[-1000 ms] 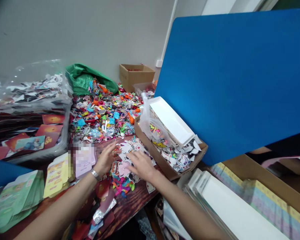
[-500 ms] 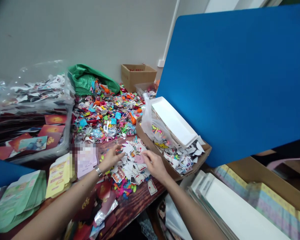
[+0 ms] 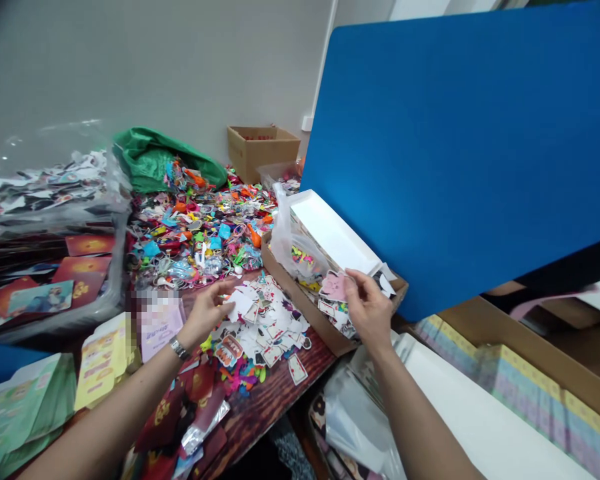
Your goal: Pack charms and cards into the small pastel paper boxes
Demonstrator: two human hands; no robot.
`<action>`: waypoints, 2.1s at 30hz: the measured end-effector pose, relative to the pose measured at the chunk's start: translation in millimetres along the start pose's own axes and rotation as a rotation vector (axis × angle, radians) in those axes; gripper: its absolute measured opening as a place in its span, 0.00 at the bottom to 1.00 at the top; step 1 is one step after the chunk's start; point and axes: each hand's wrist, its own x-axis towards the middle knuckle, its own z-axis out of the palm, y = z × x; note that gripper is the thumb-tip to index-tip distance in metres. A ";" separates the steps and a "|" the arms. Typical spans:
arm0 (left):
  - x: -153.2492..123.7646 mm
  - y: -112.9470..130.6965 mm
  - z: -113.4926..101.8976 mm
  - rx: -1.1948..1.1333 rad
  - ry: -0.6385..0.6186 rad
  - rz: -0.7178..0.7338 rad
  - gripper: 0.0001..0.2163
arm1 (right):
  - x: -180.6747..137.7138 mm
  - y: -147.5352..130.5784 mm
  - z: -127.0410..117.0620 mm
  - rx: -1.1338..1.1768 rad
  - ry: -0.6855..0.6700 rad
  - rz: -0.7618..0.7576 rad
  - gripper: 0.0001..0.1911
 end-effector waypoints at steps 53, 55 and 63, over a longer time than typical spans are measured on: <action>-35.4 -15.0 26.2 0.881 -0.479 0.336 0.26 | -75.5 -38.5 105.2 -0.547 -0.922 -0.525 0.23; -33.4 -10.9 23.0 0.881 -0.435 0.344 0.26 | -71.2 -32.3 109.1 -0.580 -0.881 -0.470 0.18; -60.6 -2.7 11.2 0.963 -0.384 0.427 0.13 | -35.9 -28.2 112.1 -0.598 -0.672 -0.401 0.19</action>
